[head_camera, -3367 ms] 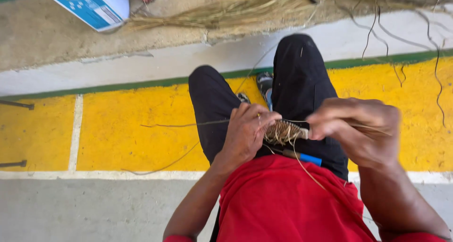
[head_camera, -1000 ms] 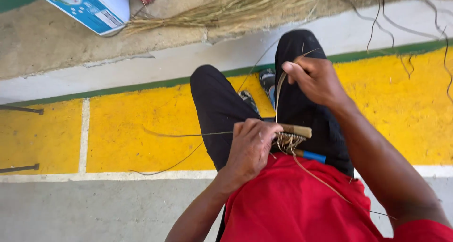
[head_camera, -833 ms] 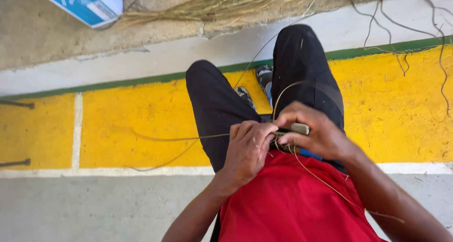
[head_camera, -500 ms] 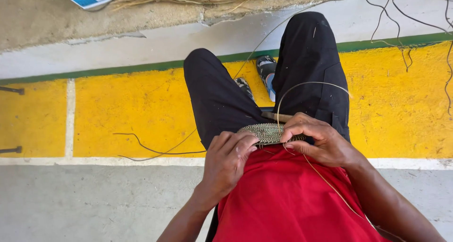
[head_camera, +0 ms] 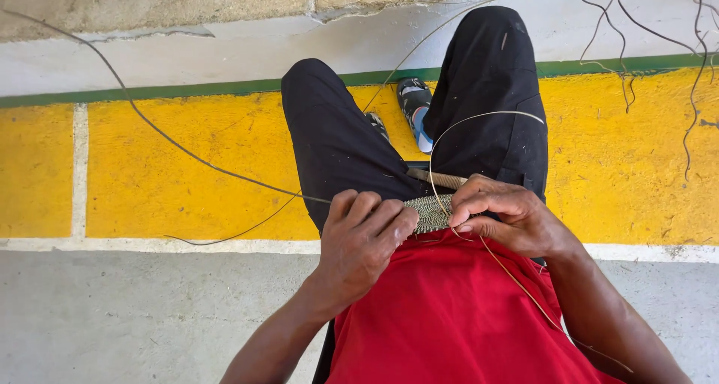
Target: Weaving thin fiber strands to create a small circular woven object.
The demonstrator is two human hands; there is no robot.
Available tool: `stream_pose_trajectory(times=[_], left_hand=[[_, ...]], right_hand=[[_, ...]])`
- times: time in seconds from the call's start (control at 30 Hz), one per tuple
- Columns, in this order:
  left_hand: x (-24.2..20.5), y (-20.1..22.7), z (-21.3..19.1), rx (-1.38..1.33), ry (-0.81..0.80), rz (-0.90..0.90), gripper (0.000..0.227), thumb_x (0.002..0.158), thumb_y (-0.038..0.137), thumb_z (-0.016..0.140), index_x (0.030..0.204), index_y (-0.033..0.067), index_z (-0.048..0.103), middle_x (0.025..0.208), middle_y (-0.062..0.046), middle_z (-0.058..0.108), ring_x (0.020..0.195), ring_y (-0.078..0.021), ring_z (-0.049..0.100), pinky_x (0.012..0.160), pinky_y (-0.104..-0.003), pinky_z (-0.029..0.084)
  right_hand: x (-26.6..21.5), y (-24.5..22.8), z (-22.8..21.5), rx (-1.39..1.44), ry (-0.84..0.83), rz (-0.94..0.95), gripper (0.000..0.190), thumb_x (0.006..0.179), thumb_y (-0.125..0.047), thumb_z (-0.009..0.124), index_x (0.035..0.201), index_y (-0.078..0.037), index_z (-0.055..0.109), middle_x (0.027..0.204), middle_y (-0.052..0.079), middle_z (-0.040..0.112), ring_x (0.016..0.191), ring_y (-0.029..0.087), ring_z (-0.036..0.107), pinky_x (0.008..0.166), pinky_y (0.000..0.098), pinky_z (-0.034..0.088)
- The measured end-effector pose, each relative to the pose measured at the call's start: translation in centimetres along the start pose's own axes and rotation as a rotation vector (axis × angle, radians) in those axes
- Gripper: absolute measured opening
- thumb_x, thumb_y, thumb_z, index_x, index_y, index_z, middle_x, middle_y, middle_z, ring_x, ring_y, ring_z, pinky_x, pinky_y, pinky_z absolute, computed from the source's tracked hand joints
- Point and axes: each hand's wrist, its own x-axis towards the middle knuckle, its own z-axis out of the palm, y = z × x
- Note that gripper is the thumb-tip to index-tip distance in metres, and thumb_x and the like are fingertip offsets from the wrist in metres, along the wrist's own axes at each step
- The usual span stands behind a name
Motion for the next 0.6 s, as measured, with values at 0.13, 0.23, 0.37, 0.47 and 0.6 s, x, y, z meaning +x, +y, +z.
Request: stream_pose_trajectory(times=[0.13,0.23,0.37,0.47,0.6], left_hand=[[0.0,0.5,0.2,-0.092,-0.003,-0.054,0.018,0.094,0.015,0.074,0.111,0.0156,0.069,0.097,0.007,0.066,0.09,-0.0132,0.056,0.087,-0.034,0.04],[-0.4,0.8,0.6,-0.129,0.023,-0.089,0.017,0.093,0.021,0.077,0.106,0.0156,0.068,0.093,0.007,0.063,0.086,-0.0128,0.055,0.082,-0.033,0.039],[0.6,0.0,0.6,-0.136,0.036,-0.072,0.012,0.092,0.018,0.077,0.1,0.016,0.069,0.088,0.006,0.061,0.083,-0.0136,0.053,0.078,-0.034,0.037],[1.6,-0.8,1.0,-0.177,0.024,-0.066,0.013,0.091,0.02,0.077,0.1,0.0143,0.07,0.087,0.005,0.06,0.083,-0.0152,0.052,0.078,-0.035,0.038],[1.7,-0.2,1.4,-0.163,-0.004,-0.047,0.013,0.094,0.02,0.078,0.101,0.0155,0.068,0.09,0.006,0.062,0.088,-0.0155,0.054,0.082,-0.034,0.039]], right_hand=[[0.1,0.7,-0.2,0.097,0.04,0.072,0.021,0.086,-0.001,0.076,0.106,-0.006,0.073,0.104,0.006,0.069,0.097,0.018,0.068,0.084,0.0318,0.058],[0.1,0.9,0.0,0.08,0.046,0.038,0.02,0.085,-0.002,0.077,0.105,-0.006,0.071,0.102,0.005,0.07,0.097,0.018,0.068,0.085,0.0317,0.058],[0.3,0.6,0.1,-0.015,0.059,-0.029,0.017,0.084,-0.003,0.078,0.101,-0.006,0.074,0.098,0.003,0.072,0.095,0.017,0.069,0.083,0.0312,0.057],[0.4,0.7,-0.1,-0.009,0.065,-0.015,0.018,0.084,-0.004,0.078,0.101,-0.006,0.074,0.098,0.004,0.072,0.093,0.017,0.069,0.081,0.0312,0.058],[0.2,1.1,-0.2,-0.018,0.077,-0.052,0.017,0.085,-0.003,0.078,0.101,-0.006,0.074,0.098,0.004,0.072,0.095,0.017,0.069,0.084,0.0306,0.057]])
